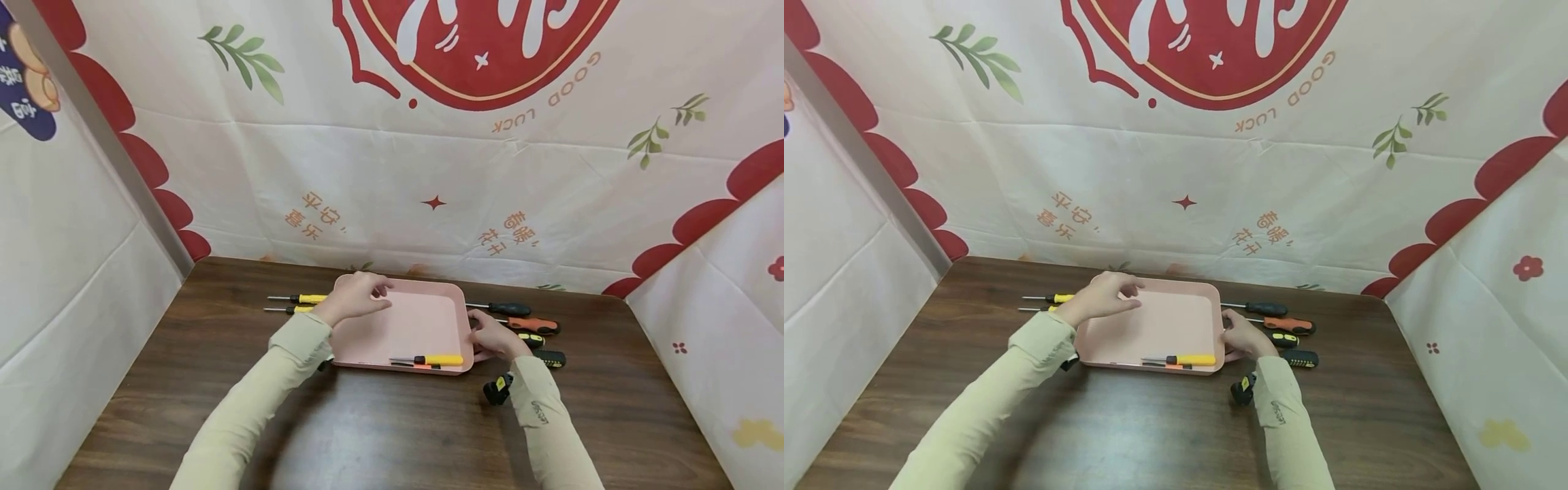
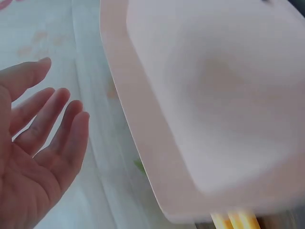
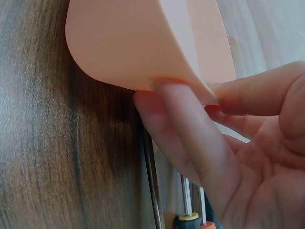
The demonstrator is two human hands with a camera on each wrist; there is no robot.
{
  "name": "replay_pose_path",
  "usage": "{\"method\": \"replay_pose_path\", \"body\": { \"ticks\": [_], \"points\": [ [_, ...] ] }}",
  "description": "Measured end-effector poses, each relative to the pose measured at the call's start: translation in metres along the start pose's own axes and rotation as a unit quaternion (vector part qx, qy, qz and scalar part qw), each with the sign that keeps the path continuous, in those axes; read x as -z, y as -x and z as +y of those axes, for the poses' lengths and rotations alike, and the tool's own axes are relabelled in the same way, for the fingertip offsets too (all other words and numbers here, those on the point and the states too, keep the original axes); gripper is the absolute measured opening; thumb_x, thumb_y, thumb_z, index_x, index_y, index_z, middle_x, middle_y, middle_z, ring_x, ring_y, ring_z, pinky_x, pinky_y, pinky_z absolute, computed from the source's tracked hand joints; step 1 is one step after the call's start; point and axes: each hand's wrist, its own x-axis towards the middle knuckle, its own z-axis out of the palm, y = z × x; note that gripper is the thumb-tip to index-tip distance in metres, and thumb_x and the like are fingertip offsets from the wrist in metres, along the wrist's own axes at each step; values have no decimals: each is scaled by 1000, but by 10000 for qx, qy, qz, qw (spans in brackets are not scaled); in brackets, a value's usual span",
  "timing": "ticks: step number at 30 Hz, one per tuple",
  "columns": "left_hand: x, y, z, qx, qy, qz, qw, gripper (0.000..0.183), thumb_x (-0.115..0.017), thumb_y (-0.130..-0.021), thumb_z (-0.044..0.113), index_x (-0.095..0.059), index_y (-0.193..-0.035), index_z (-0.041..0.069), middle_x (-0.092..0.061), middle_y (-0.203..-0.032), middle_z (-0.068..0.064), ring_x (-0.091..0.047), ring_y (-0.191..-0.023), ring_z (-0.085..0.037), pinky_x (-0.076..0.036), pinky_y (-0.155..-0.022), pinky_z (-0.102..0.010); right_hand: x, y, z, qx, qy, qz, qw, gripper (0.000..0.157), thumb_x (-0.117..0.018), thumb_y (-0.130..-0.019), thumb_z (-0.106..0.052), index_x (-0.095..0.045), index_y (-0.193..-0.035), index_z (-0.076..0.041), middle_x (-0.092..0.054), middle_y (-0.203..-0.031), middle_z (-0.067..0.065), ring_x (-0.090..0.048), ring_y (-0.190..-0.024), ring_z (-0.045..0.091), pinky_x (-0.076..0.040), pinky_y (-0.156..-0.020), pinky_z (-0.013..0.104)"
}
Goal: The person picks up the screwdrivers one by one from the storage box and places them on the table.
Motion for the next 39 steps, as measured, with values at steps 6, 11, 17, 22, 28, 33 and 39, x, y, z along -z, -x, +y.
{"method": "replay_pose_path", "body": {
  "ticks": [6,11,17,22,28,33,39],
  "points": [
    [-22,-23,28,-268,1,-673,9974,36,-66,-82,14,-58,-114,-1,-64,-101,-16,-61,-89,-22,-50,-78,-30,1,2,1,3,-59,-42,10000,62,-46,-85,1,-18,-140,-3,-50,-102,22,-61,-72,21,-55,-60,38],
    [-36,-39,41,-260,-605,-1113,9916,42,-67,-81,18,-57,-117,1,-64,-103,-13,-60,-91,-21,-48,-78,-28,0,2,2,19,-118,-53,9999,61,-47,-85,1,-19,-139,-3,-50,-102,22,-61,-73,21,-55,-61,37],
    [-49,-49,51,-227,-1010,-1489,9834,41,-69,-79,23,-60,-114,4,-65,-102,-9,-59,-90,-17,-47,-79,-26,-2,4,0,-34,-175,15,9998,59,-46,-85,2,-22,-139,-4,-51,-99,20,-61,-73,22,-55,-61,37],
    [-57,-52,56,-105,-964,-1698,9807,35,-69,-78,22,-61,-108,5,-64,-99,-10,-56,-78,-14,-45,-67,-23,0,3,0,-17,-188,5,9998,59,-45,-86,2,-20,-140,-5,-50,-100,20,-61,-71,21,-55,-60,37],
    [-70,-55,60,212,-1037,-2092,9721,29,-71,-76,23,-61,-100,9,-61,-90,-4,-51,-72,-10,-42,-61,-20,0,5,0,48,-205,-76,9997,60,-43,-86,2,-17,-140,-4,-50,-102,21,-62,-72,20,-55,-61,37],
    [-83,-54,64,369,-1122,-2334,9652,34,-74,-74,22,-62,-103,9,-58,-82,1,-52,-71,-10,-43,-61,-21,0,4,1,23,-180,-38,9998,59,-44,-86,2,-19,-140,-4,-50,-102,21,-61,-72,20,-55,-61,37],
    [-92,-52,69,488,-1202,-2464,9604,29,-74,-74,21,-63,-99,10,-57,-82,3,-50,-71,-9,-44,-63,-22,0,4,1,-11,-179,16,9998,58,-45,-86,2,-22,-139,-5,-49,-101,20,-60,-73,21,-55,-60,36]
  ]
}}
